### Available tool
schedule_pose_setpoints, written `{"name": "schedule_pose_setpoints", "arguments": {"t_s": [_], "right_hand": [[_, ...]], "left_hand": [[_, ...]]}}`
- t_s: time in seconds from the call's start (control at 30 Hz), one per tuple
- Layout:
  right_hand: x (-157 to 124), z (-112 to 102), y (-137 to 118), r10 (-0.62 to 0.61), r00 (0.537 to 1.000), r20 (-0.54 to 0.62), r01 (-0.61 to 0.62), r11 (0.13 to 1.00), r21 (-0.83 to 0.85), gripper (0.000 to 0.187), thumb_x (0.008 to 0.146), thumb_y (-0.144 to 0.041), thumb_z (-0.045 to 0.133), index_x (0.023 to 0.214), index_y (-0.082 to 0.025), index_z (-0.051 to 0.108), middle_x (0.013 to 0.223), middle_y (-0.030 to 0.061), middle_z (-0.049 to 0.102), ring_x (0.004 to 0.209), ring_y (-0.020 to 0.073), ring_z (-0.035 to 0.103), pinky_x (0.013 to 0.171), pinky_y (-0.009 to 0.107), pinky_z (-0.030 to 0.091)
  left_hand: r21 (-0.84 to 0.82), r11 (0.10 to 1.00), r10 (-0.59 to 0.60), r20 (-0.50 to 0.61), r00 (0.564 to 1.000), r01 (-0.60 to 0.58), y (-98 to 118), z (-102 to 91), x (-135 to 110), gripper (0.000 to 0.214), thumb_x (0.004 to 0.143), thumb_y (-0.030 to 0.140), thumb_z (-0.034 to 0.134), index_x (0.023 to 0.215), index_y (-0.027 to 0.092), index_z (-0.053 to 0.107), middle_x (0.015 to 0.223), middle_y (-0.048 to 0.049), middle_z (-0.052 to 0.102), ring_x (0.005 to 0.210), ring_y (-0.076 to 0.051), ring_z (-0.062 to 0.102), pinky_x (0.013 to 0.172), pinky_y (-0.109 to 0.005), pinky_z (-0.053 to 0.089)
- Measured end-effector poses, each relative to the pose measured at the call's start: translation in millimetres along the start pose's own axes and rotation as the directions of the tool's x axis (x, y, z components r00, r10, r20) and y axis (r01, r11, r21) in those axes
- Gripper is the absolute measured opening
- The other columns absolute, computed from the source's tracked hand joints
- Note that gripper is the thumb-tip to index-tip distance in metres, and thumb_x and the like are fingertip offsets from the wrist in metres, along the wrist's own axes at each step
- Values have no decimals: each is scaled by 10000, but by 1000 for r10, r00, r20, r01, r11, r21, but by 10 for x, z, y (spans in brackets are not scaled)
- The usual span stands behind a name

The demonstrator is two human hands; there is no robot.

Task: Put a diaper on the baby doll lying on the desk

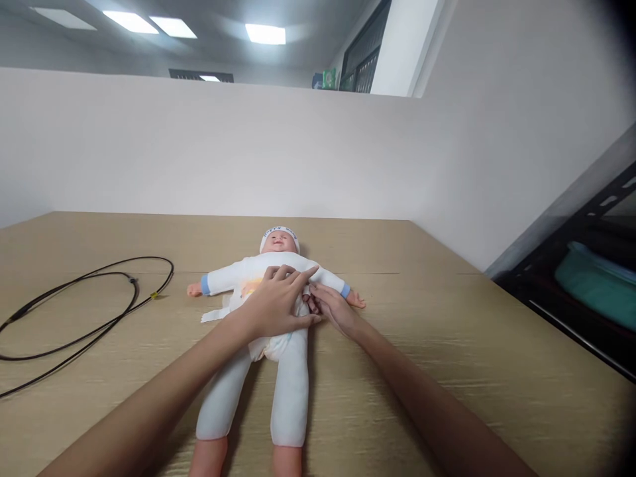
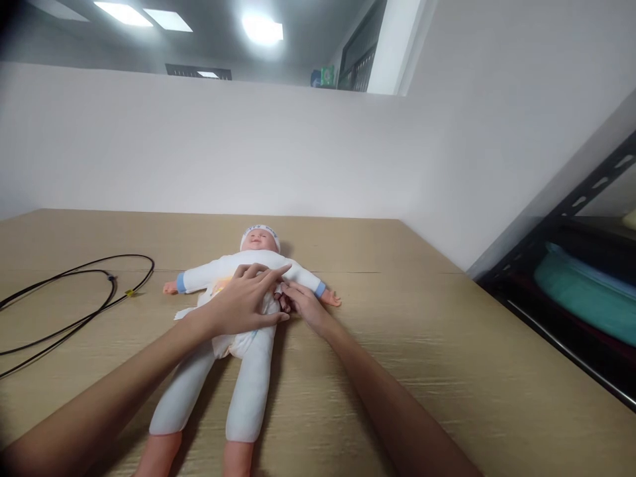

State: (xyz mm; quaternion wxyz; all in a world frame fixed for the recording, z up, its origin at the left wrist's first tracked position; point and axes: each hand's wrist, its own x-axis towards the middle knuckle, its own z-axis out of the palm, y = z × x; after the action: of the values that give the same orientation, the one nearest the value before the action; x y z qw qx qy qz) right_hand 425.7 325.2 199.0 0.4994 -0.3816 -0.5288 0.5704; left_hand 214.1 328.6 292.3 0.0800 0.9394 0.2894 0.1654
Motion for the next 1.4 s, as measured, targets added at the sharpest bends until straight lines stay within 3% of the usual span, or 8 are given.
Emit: {"name": "schedule_pose_setpoints", "arguments": {"t_s": [0.1,0.23,0.33,0.53,0.87,1.17,1.4], "right_hand": [[-7,-1,-10,-3,1000,1,3,1000,-21,493,898,-691,795,891,-213,672,812,3,587,731,157,471,680,326,350],[-19,-1,-15,-5,1000,1,5,999,-54,506,905,-695,795,839,-217,642,750,-12,566,699,152,451,670,327,337],[-15,8,-13,-18,1000,-12,17,997,-72,530,906,-727,781,842,-220,641,741,-15,569,688,151,451,666,327,338],[35,91,-40,-72,996,-51,65,989,-129,573,891,-770,774,805,-224,622,663,-33,526,632,142,415,634,334,307],[31,199,-91,-129,986,-101,110,978,-176,552,906,-739,779,789,-228,609,679,-31,464,666,152,378,615,332,280],[74,245,-82,-156,980,-126,136,979,-153,549,854,-697,848,774,-211,607,787,-12,541,776,159,443,723,319,390],[96,237,-56,-110,990,-85,103,991,-83,515,816,-645,891,946,-217,635,888,9,644,892,197,591,825,329,493]], "left_hand": [[-23,1000,-10,-1,1000,10,-20,-12,-3,742,1056,463,557,1708,169,360,1358,-134,741,1372,-361,519,1196,-565,334],[-73,997,-15,-1,1000,15,-58,-19,-5,651,1010,306,521,1639,179,408,1401,-116,718,1373,-350,517,1196,-561,334],[-96,995,-8,-16,1000,7,-69,-21,-9,612,989,324,546,1578,201,436,1334,-109,720,1344,-348,534,1178,-556,356],[-147,989,10,-57,998,-18,-85,-10,-15,597,961,311,568,1532,250,405,1444,-99,643,1342,-327,543,1167,-539,386],[-76,997,-20,-37,999,18,-60,-24,-20,291,978,337,532,1237,206,513,1219,-92,622,1159,-320,532,1050,-524,431],[-60,998,-12,-40,999,10,-50,-20,-21,257,984,324,537,1213,215,495,1242,-93,608,1169,-315,524,1053,-512,428],[-39,999,-28,-34,999,27,-45,-20,-17,194,979,311,535,1149,230,487,1225,-91,614,1157,-311,527,1051,-511,433]]}}
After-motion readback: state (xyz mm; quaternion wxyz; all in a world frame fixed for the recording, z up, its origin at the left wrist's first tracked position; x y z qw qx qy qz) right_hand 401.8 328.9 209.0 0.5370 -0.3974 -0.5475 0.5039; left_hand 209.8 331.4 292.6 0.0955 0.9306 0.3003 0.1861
